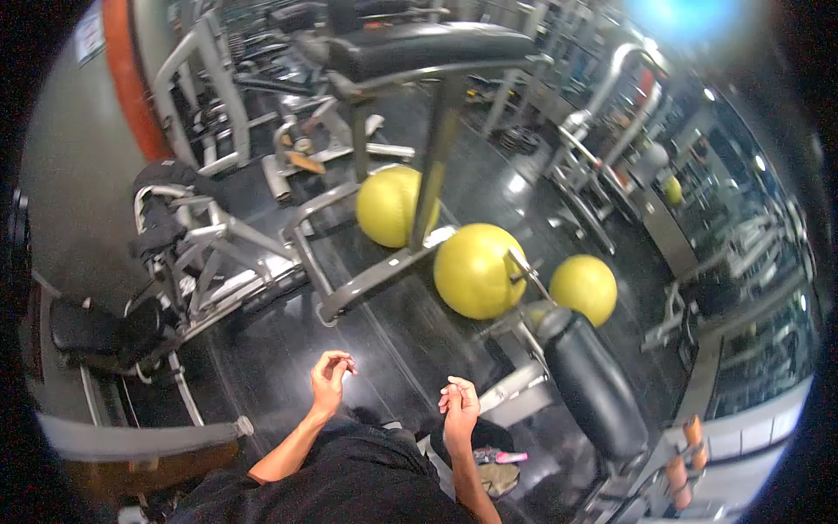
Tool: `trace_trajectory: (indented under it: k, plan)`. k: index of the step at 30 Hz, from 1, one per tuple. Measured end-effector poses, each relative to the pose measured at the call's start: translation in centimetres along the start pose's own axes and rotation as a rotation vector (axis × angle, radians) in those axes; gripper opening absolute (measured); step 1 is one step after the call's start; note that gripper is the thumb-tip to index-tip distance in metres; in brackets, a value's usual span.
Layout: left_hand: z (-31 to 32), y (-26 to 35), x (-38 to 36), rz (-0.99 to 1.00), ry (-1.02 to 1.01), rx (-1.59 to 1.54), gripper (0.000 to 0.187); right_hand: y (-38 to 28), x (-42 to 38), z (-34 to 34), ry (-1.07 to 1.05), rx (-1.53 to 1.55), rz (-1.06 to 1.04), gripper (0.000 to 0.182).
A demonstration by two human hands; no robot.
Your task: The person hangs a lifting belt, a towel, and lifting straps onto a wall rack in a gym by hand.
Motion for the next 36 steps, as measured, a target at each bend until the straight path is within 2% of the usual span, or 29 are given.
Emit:
trace_trajectory:
  k: [2, 3, 7, 13, 16, 18, 22, 24, 25, 27, 28, 33, 36]
  plan:
    - [-0.1, 0.3, -0.5, 0.004, 0.108, 0.038, 0.01, 0.6, 1.6, 0.5, -0.057, 0.028, 0.044, 0.015]
    - [-5.2, 2.8, 0.0, 0.012, 0.151, -0.003, 0.01, 0.3, 0.9, 6.5, -0.11, -0.001, 0.045, 0.015]
    - [-11.6, 5.0, -0.3, 0.03, 0.31, -0.025, 0.012, 0.8, 1.5, 14.8, -0.303, 0.01, 0.091, 0.016]
    - [-18.7, 6.8, -1.4, -0.094, 0.409, 0.109, 0.015, 2.3, -0.1, 24.9, -0.547, -0.015, 0.125, 0.014]
    - [-20.9, 8.3, -1.8, -0.181, 0.421, 0.27, 0.016, 2.6, -0.7, 29.1, -0.671, -0.008, 0.155, 0.015]
    - [-22.2, 9.4, -1.9, -0.135, 0.397, 0.372, 0.017, 2.7, -1.0, 31.8, -0.756, -0.034, 0.172, 0.015]
    - [-25.8, 12.4, -2.3, -0.04, 0.442, 0.364, 0.017, 4.0, -0.6, 36.8, -0.854, -0.019, 0.202, 0.015]
    - [-28.2, 12.8, -2.1, 0.114, 0.579, 0.169, 0.015, 4.8, 0.2, 39.3, -0.891, -0.024, 0.234, 0.015]
    - [-28.9, 12.9, -1.9, 0.119, 0.597, 0.172, 0.015, 5.2, 0.6, 40.6, -0.908, -0.016, 0.237, 0.015]
    - [-31.0, 13.0, -1.8, 0.158, 0.755, 0.014, 0.014, 6.0, 1.8, 42.8, -0.905, 0.015, 0.216, 0.015]
    - [-31.6, 13.1, -1.4, 0.171, 0.796, 0.049, 0.012, 6.5, 2.4, 43.9, -0.914, 0.019, 0.217, 0.015]
    - [-33.6, 14.0, 1.7, 0.219, 0.928, 0.018, 0.013, 9.4, 6.9, 49.9, -0.961, 0.049, 0.199, 0.015]
    - [-33.6, 15.6, 4.6, 0.177, 1.006, -0.02, 0.012, 10.2, 10.4, 53.8, -1.005, 0.071, 0.21, 0.015]
Point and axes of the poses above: each hand's wrist, its own x-axis towards the middle knuckle, its own z-axis out of the palm, y = z × x, the point moved 7 cm from there along x, towards the middle knuckle, and after that the axes turned 11 degrees about -z, right-handed, at the moved point
